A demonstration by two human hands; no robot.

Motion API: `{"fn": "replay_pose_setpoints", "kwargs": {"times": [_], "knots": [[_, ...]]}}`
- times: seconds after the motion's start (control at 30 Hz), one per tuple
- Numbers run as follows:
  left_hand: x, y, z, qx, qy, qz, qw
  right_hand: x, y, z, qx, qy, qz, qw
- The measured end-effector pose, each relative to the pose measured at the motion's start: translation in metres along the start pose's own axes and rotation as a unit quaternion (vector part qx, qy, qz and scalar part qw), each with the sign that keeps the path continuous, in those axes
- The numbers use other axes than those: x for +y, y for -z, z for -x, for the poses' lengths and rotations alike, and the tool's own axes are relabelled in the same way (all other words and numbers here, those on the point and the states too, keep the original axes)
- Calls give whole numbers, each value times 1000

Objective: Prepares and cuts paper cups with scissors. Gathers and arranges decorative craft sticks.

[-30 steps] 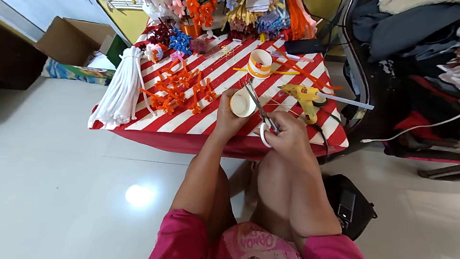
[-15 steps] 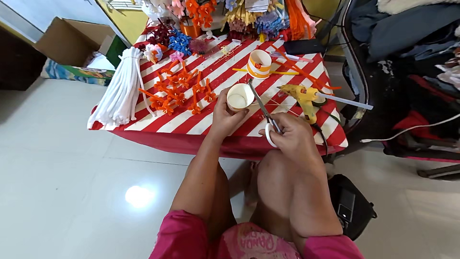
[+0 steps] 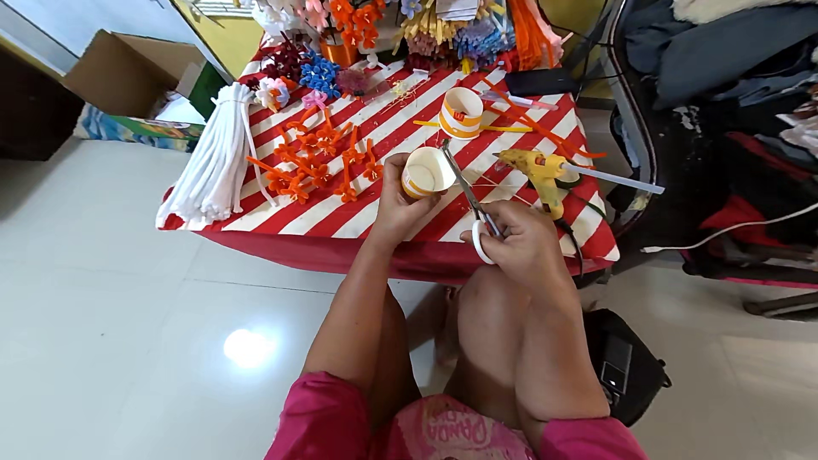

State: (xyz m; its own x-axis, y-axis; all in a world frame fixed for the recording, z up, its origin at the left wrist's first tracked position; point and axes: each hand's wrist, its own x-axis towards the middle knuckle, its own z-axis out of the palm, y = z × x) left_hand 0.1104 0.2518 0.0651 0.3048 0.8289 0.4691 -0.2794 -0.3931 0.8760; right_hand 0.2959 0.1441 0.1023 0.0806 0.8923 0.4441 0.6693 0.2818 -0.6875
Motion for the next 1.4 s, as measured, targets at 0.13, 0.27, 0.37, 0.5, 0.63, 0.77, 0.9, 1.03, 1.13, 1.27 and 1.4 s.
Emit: {"fn": "replay_pose_setpoints", "kwargs": {"times": [0.13, 0.27, 0.37, 0.5, 0.63, 0.77, 0.9, 1.03, 1.13, 1.27, 1.4], "knots": [[-1, -12, -2, 80, -46, -120, 989, -4, -4, 0, -2, -3, 34, 999], [-1, -13, -2, 101, -51, -193, 975, -4, -5, 0, 7, -7, 40, 999], [-1, -11, -3, 49, -44, -184, 981, -3, -6, 0, 26, -22, 47, 998], [-1, -10, -3, 14, -44, -169, 985, -3, -5, -1, 24, -28, 51, 998], [0, -11, -1, 19, -31, -145, 989, -2, -4, -1, 12, -25, 36, 999], [1, -8, 1, 24, 2, -74, 997, 0, 1, -3, 47, -58, 10, 997], [0, 0, 1, 3, 21, 80, 997, 7, 3, -6, 97, -83, -12, 992], [-7, 9, 1, -25, 42, 216, 975, 8, 6, -9, 93, -126, -55, 986], [-6, 10, 0, -40, 54, 282, 957, 9, 5, -10, 88, -145, -73, 983], [-5, 10, 0, -13, 80, 314, 946, 10, 3, -10, 77, -141, -78, 984], [-5, 8, 1, -3, 94, 301, 949, 14, 0, -9, 44, -87, -71, 993]]}}
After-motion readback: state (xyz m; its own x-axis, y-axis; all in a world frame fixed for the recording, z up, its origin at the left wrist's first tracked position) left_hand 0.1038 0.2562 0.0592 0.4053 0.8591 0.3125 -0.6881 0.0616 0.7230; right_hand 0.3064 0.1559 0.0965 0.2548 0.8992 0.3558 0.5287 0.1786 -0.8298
